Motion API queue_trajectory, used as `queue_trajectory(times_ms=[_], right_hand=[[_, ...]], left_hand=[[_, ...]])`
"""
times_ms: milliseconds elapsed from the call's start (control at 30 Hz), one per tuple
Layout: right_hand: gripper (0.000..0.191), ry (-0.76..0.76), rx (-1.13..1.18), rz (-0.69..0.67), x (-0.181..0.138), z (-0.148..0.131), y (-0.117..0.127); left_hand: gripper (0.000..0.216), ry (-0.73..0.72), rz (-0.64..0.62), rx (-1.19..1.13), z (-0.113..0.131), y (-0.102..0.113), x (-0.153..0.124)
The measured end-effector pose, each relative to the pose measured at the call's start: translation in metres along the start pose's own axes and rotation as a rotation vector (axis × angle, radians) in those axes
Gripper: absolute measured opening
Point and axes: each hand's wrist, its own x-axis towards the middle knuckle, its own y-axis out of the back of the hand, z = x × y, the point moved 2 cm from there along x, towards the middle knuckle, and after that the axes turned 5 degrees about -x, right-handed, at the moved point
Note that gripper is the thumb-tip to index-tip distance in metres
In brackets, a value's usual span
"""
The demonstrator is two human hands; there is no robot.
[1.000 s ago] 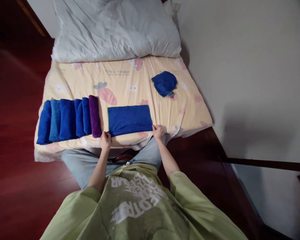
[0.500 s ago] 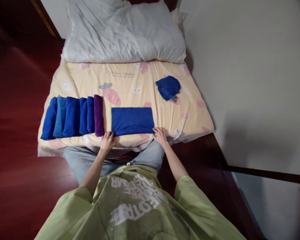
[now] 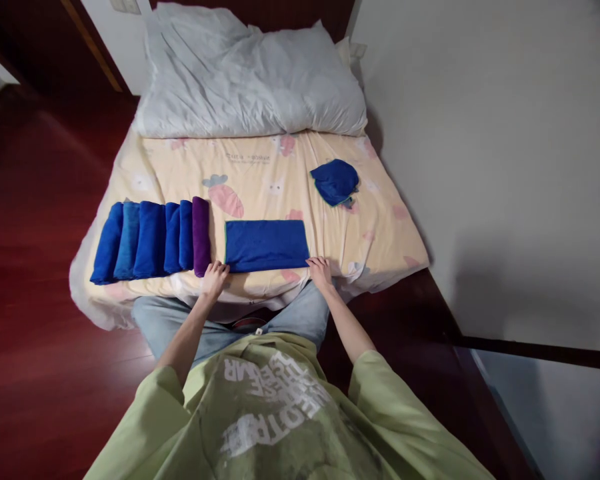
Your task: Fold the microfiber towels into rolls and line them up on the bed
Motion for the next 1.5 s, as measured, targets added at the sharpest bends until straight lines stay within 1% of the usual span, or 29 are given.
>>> queue_trajectory(times_ms=[133,200,300,433,600,767,833,933,1033,1133,1233,1367,1500], right_hand=[[0.042,0.104,0.057,-0.003,-0.028,0.004,-0.006],[0.043,0.097,0.11,0.002,-0.039,0.004,-0.012],[0.045,0.039,0.208,0.075,-0.047,0.001,-0.021],[0.049,0.003,0.366,0.163,-0.043,0.003,-0.027],[0.044,-0.056,0.508,0.197,-0.038,0.008,-0.02],[0.044,-0.143,0.534,0.185,-0.035,0.005,-0.012],[0.043,-0.176,0.576,0.167,-0.033,0.008,-0.013],[0.035,-0.209,0.669,0.105,-0.029,0.016,-0.02],[0.029,-0.254,0.729,0.065,-0.025,0.027,-0.028],[0.031,-0.276,0.761,0.047,-0.022,0.032,-0.034],[0.035,-0.293,0.77,0.035,-0.018,0.033,-0.036],[0.034,-0.286,0.728,0.053,-0.013,0.032,-0.035],[0.041,-0.292,0.656,0.052,-0.006,0.032,-0.033]], left_hand=[[0.035,-0.076,-0.014,-0.026,-0.008,-0.004,-0.024],[0.038,-0.073,-0.022,-0.046,-0.009,-0.009,-0.034],[0.041,-0.029,0.0,-0.071,-0.008,-0.015,-0.042],[0.042,0.033,0.046,-0.166,-0.011,-0.017,-0.041],[0.045,0.111,0.134,-0.396,-0.014,-0.012,-0.036],[0.047,0.238,0.201,-0.558,-0.01,-0.007,-0.031],[0.046,0.295,0.197,-0.601,-0.008,-0.005,-0.03],[0.039,0.395,0.186,-0.649,-0.008,-0.005,-0.029],[0.036,0.461,0.172,-0.647,-0.009,-0.007,-0.028],[0.033,0.468,0.145,-0.604,-0.009,-0.011,-0.028],[0.032,0.486,0.145,-0.518,-0.01,-0.016,-0.026],[0.034,0.496,0.149,-0.44,-0.011,-0.018,-0.02],[0.035,0.521,0.123,-0.396,-0.011,-0.014,-0.01]])
